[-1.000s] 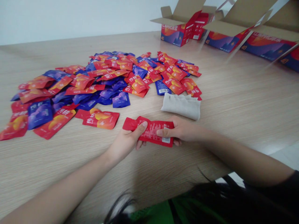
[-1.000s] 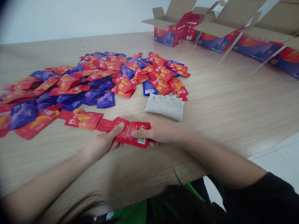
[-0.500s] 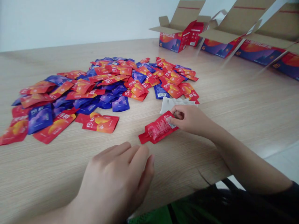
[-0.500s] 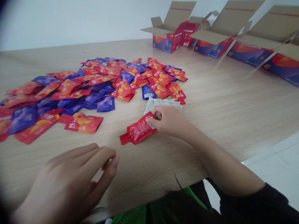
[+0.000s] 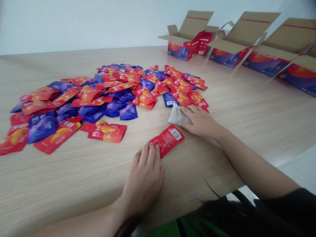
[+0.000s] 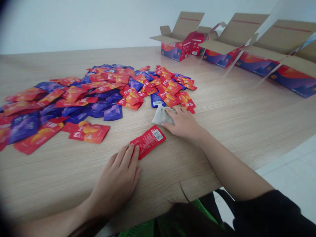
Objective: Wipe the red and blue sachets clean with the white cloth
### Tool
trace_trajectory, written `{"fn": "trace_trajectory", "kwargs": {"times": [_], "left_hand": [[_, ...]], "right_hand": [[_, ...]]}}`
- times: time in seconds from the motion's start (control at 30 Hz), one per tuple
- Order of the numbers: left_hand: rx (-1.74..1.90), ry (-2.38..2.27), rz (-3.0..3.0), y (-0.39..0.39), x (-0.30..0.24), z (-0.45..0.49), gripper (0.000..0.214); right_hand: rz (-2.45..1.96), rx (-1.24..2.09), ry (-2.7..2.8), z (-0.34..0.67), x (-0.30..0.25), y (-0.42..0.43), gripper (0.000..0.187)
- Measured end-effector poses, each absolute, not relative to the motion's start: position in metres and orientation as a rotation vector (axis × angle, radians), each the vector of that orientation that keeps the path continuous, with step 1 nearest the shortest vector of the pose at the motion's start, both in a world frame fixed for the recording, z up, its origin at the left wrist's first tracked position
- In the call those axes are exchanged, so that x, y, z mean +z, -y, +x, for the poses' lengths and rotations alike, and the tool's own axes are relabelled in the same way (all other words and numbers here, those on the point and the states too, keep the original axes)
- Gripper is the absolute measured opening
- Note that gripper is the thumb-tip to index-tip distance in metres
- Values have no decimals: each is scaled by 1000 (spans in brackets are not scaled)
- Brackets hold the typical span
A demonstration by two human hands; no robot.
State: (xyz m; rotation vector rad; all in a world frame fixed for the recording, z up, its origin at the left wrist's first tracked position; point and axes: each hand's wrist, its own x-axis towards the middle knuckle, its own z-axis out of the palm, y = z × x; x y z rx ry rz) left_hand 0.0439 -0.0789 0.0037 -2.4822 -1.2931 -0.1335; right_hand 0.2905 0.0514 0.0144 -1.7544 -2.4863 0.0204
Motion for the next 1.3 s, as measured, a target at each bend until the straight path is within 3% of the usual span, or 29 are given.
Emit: {"fn": "trace_trajectory", "kwargs": {"times": [0.13, 0.3, 0.43, 0.57, 0.63, 0.77, 0.93, 1.13, 1.3], "left_hand": [[-115, 1323, -2460, 86, 4, 45, 43], [-95, 1297, -2457, 90, 4, 47, 44], [-75, 1275, -2466, 85, 8, 47, 35], [-89, 1200, -2471, 81, 10, 48, 28], [-83, 1196, -2505, 82, 10, 47, 27], [-35, 1279, -2525, 86, 6, 45, 29], [-62, 1425, -2555, 84, 3, 44, 53], [-41, 1424, -2611, 79, 4, 43, 56], [-71, 1320, -2579, 79, 4, 44, 52]], "right_hand": [[-1609, -113, 2457, 281, 9, -41, 86], [-1467, -78, 2579, 283, 3, -51, 60], [-1545, 48, 2290, 289, 11, -61, 60], [-1440, 18, 2011, 262, 29, -20, 62], [-1384, 43, 2176, 237, 29, 11, 68], [-1169, 101, 2629, 205, 11, 33, 61], [-1534, 38, 2475, 218, 1, 2, 62], [-1188, 50, 2682, 218, 4, 14, 59], [-1564, -8, 2449, 215, 1, 7, 59]]}}
